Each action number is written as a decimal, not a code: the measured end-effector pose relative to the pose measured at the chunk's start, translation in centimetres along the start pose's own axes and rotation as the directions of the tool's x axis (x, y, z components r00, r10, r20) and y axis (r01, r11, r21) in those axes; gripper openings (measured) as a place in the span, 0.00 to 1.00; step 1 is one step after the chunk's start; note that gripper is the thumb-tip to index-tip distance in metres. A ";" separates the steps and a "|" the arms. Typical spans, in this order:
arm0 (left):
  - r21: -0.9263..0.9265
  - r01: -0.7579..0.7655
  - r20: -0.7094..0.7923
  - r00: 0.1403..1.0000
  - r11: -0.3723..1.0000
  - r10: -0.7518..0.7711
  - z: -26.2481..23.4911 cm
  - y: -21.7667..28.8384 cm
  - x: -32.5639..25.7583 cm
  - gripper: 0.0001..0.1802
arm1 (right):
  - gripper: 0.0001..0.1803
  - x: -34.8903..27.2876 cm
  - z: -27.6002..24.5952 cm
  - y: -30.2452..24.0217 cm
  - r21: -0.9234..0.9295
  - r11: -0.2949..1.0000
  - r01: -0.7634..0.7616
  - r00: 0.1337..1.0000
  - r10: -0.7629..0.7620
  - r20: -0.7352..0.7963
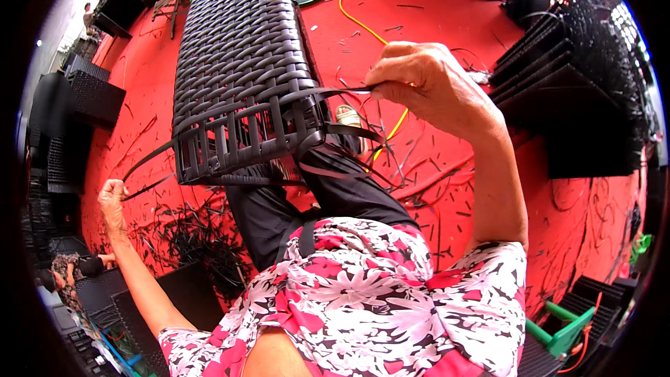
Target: The person weaves black plastic strips through a furniture frame by hand, pulling them taut and tucking the ends to create a rattan-style surface.
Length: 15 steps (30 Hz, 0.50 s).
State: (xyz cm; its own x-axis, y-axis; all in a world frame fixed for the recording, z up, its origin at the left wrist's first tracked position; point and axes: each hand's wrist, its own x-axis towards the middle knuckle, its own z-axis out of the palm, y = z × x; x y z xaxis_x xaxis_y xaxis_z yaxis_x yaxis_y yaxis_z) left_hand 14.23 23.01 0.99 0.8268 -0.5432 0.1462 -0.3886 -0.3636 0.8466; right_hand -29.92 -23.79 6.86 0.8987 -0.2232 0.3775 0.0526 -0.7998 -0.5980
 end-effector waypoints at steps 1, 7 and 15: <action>0.009 0.011 0.018 1.000 1.000 -0.011 0.4 -0.3 -0.1 0.08 | 0.06 0.0 0.2 -0.1 -0.021 1.000 0.004 0.999 -0.005 -0.048; 0.035 0.125 0.115 0.985 0.991 -0.129 2.6 -1.7 -0.8 0.09 | 0.05 0.3 2.8 -1.0 -0.206 0.978 -0.027 0.880 -0.074 -0.469; 0.075 0.108 0.141 0.983 0.991 -0.117 2.8 -1.9 0.1 0.10 | 0.07 1.4 5.9 -0.5 -0.280 0.946 -0.164 0.744 -0.067 -0.665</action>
State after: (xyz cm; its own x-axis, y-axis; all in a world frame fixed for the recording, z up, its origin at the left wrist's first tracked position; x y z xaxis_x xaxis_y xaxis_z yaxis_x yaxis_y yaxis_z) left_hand 13.93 21.54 -1.98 0.8010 -0.5980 -0.0278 -0.3270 -0.4759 0.8165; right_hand -26.12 -20.42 3.47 0.3760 -0.4826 0.7911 -0.2196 -0.8758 -0.4299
